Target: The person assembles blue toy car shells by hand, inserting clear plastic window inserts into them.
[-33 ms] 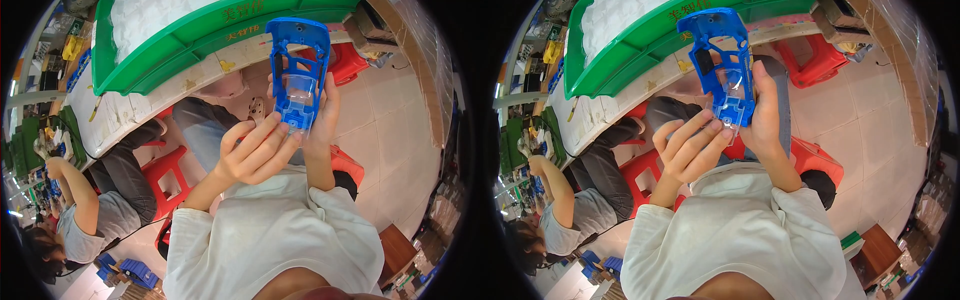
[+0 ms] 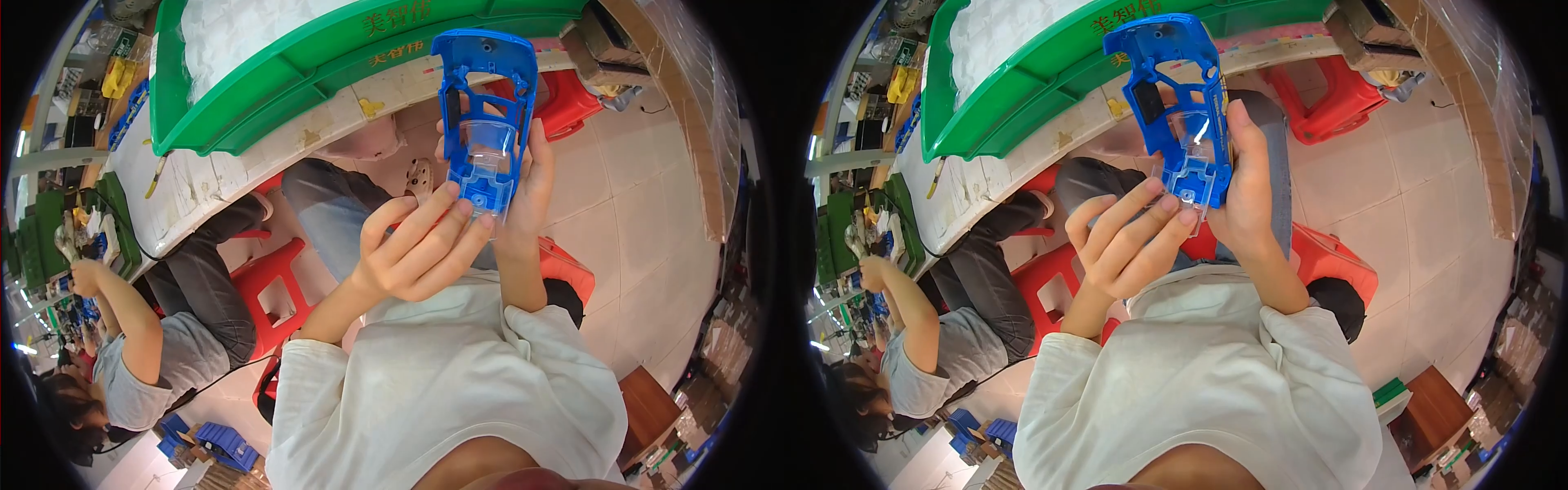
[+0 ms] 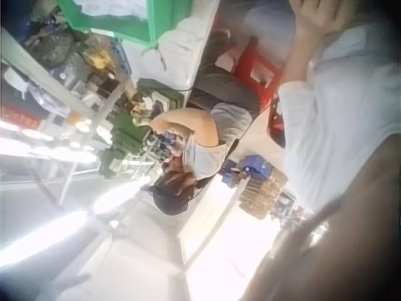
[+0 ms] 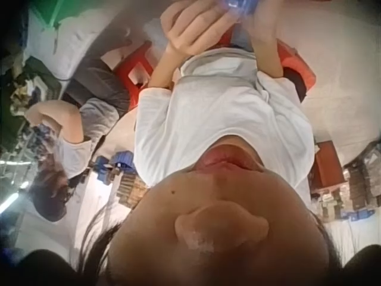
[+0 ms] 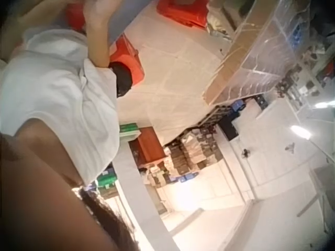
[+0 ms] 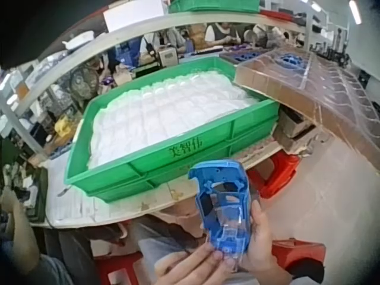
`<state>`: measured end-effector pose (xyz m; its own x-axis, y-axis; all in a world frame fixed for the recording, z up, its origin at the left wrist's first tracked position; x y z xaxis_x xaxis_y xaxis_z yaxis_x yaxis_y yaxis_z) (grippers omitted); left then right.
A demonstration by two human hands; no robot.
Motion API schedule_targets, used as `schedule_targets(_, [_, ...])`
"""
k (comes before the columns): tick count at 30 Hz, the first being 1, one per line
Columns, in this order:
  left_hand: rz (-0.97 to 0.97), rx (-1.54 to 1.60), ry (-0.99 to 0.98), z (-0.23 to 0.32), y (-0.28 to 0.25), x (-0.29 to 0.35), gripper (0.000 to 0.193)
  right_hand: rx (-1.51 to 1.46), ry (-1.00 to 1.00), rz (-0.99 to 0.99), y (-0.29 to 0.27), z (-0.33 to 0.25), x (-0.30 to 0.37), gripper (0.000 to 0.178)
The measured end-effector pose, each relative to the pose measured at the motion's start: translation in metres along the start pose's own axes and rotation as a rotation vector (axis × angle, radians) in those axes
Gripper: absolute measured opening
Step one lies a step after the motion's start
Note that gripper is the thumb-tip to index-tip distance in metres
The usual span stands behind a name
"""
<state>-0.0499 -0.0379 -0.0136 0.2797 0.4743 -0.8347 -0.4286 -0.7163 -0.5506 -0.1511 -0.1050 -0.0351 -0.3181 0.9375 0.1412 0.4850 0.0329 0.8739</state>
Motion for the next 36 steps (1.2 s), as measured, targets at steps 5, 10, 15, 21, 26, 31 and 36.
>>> schedule_targets(5, [0.07,-0.025,0.023,0.001,0.001,-0.003,0.017,0.033,-0.002,-0.032,0.004,-0.001,0.001,0.064])
schedule_targets(10, [0.067,-0.053,0.024,0.003,0.0,-0.002,0.016,0.012,0.0,-0.017,0.006,-0.001,0.002,0.065])
schedule_targets(15, [0.058,-0.053,0.069,0.004,-0.002,0.001,0.016,-0.015,-0.028,0.024,0.008,-0.002,0.004,0.065])
schedule_targets(21, [0.08,-0.081,0.128,0.007,0.004,0.002,0.019,-0.026,-0.016,0.014,0.009,-0.001,0.005,0.067])
schedule_targets(26, [0.057,-0.046,0.082,0.006,0.007,-0.004,0.02,0.001,0.016,-0.027,0.009,-0.004,0.005,0.067])
schedule_targets(31, [0.013,0.036,0.118,0.0,0.011,-0.007,0.021,-0.012,0.004,-0.065,0.004,-0.005,0.003,0.067])
schedule_targets(36, [0.01,-0.034,0.065,0.004,0.003,-0.004,0.019,-0.031,0.024,-0.045,0.004,-0.003,0.004,0.066])
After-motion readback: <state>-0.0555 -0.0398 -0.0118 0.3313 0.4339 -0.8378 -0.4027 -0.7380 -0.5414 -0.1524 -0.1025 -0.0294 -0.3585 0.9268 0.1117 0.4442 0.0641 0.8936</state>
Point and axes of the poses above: each hand's wrist, its own x-axis away from the middle knuckle, its own y-axis out of the palm, z = x × y, the point moved 2 cm from there along -x, towards the middle knuckle, and after that the axes turned 6 degrees about -x, right-handed, at the moved point
